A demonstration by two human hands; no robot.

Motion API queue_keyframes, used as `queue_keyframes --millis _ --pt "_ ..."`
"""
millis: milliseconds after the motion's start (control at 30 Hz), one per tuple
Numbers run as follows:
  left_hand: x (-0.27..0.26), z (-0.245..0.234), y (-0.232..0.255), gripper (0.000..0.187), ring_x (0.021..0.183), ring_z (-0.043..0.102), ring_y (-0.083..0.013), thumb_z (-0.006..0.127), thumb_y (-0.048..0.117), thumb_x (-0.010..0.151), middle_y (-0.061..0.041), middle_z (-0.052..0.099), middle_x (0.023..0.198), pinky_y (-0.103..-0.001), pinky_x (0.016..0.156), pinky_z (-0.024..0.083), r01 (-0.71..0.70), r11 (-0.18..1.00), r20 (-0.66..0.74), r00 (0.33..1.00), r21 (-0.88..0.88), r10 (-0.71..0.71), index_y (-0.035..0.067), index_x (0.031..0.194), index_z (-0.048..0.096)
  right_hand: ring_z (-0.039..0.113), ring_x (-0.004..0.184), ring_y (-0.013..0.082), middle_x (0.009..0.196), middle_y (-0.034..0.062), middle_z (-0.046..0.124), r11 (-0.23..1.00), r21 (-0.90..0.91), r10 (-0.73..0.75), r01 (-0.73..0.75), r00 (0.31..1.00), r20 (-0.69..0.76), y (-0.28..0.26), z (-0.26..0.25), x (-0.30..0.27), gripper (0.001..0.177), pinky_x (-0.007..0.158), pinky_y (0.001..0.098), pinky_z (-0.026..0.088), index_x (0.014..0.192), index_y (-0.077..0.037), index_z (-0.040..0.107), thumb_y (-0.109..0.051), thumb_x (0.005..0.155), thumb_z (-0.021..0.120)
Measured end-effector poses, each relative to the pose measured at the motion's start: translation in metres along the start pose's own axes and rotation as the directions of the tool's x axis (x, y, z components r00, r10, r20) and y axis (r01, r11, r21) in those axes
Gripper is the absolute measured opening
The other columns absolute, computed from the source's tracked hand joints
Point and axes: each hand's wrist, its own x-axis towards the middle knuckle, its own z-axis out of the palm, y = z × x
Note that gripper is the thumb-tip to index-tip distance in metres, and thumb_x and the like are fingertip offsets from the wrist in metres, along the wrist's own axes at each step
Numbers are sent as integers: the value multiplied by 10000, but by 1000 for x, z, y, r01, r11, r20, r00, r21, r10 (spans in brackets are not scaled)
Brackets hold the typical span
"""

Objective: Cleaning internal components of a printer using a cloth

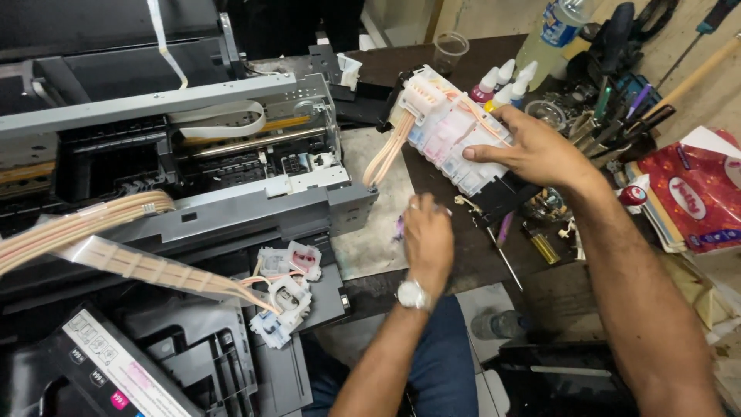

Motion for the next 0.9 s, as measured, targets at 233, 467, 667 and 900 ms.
queue_keyframes --millis 233,467,667,900 --pt "36 25 -9 196 951 607 -290 604 5 874 -113 664 1003 -379 786 523 156 982 63 985 105 -163 38 762 763 591 1242 509 1231 339 646 999 39 -5 5 1000 -7 -10 4 -8 770 1051 579 446 1385 -30 578 -512 836 819" --pt "2 -53 35 138 959 617 -306 633 -3 856 -143 646 997 -345 741 552 78 996 164 983 45 -84 6 811 763 581 1245 529 1239 355 639 1000 21 -10 10 1000 -12 -3 -3 -10 769 1051 598 438 1377 -14 569 -502 835 811" --pt "-65 -7 42 97 917 585 -327 627 -52 852 -160 590 942 -369 711 510 -53 987 117 991 -151 71 -10 836 713 586 1253 506 1245 339 645 999 23 34 -34 999 1 -9 0 -16 783 1053 574 440 1389 -14 568 -501 828 817" --pt "-24 -52 2 195 993 592 -332 607 -32 872 -160 632 1043 -417 769 518 26 993 57 998 -112 -20 6 1008 742 601 1241 492 1246 315 659 999 31 13 -13 1000 -15 2 6 -11 778 1037 566 449 1379 -5 584 -487 820 831"
